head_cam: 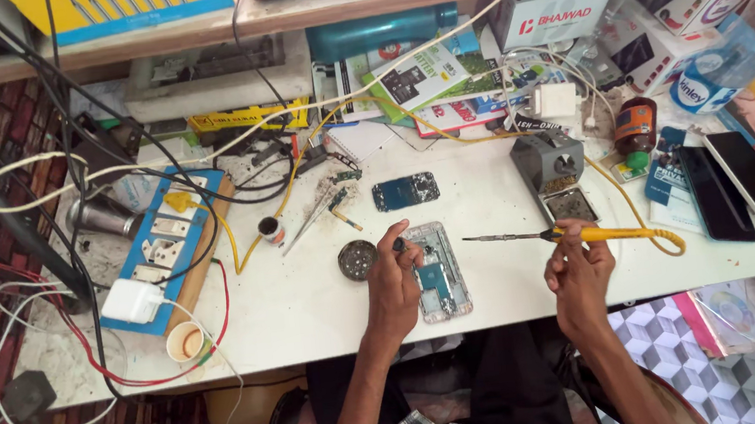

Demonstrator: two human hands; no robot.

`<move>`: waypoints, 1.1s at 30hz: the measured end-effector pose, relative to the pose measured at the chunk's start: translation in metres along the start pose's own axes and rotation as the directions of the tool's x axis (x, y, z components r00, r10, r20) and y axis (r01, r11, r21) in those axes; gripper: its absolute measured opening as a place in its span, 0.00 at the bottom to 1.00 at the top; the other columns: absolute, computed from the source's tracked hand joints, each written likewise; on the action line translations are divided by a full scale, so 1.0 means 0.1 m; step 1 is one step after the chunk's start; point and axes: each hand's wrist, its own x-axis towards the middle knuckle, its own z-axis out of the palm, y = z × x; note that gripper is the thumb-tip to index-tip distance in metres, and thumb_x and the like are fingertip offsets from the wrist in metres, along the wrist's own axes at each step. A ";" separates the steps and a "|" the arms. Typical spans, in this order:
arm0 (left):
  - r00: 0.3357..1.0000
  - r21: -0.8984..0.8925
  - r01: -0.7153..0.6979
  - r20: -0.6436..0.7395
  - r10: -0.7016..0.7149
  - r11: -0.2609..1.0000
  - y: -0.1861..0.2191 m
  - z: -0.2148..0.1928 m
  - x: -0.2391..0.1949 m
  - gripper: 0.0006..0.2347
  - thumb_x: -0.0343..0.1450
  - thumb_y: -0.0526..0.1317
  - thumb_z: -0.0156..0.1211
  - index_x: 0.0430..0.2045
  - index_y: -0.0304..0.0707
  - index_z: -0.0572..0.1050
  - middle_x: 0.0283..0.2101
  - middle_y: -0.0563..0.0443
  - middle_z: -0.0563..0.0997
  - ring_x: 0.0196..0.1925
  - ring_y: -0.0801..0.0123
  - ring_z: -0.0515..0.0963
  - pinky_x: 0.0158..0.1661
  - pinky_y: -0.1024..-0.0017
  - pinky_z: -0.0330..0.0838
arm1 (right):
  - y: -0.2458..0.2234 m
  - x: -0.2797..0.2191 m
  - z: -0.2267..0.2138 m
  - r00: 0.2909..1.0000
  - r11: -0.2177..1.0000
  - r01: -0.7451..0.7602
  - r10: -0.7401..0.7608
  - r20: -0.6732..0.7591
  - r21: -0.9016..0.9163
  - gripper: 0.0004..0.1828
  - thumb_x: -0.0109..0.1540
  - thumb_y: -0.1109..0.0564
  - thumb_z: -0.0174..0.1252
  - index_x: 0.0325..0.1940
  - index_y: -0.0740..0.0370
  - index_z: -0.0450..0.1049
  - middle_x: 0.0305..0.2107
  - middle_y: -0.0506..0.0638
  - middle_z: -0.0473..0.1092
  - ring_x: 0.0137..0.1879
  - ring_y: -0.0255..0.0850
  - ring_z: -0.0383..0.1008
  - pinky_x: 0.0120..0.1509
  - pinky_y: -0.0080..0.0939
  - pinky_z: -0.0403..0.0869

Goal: The person uses a soldering iron and tweezers to work on a smartphone motherboard. They repeatedly apply heat to specific points on the circuit board while holding it steady.

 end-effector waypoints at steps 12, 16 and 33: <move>0.999 0.028 0.040 -0.019 -0.039 0.999 -0.01 0.06 -0.01 0.25 0.78 0.29 0.41 0.73 0.28 0.48 0.29 0.48 0.74 0.31 0.68 0.76 0.38 0.70 0.75 | -0.29 0.09 -0.01 0.957 0.961 -0.251 0.264 -0.117 0.116 0.20 0.70 0.39 0.57 0.40 0.55 0.65 0.22 0.38 0.49 0.20 0.27 0.48 0.20 0.29 0.48; 0.999 0.021 -0.034 -0.021 0.035 0.999 -0.05 0.08 -0.01 0.27 0.75 0.26 0.39 0.73 0.25 0.45 0.29 0.47 0.76 0.31 0.66 0.79 0.41 0.68 0.77 | -0.29 0.08 0.08 0.979 0.988 -0.154 0.156 -0.133 0.024 0.21 0.67 0.39 0.57 0.38 0.57 0.63 0.23 0.40 0.56 0.19 0.28 0.51 0.19 0.28 0.51; 0.999 -0.052 0.012 -0.029 -0.014 0.999 -0.07 0.01 -0.02 0.17 0.80 0.31 0.39 0.65 0.32 0.52 0.30 0.49 0.73 0.33 0.68 0.75 0.43 0.68 0.73 | 0.02 0.17 -0.08 0.995 0.988 -0.095 0.096 0.001 0.123 0.16 0.70 0.45 0.55 0.40 0.58 0.65 0.21 0.42 0.55 0.22 0.27 0.55 0.22 0.26 0.55</move>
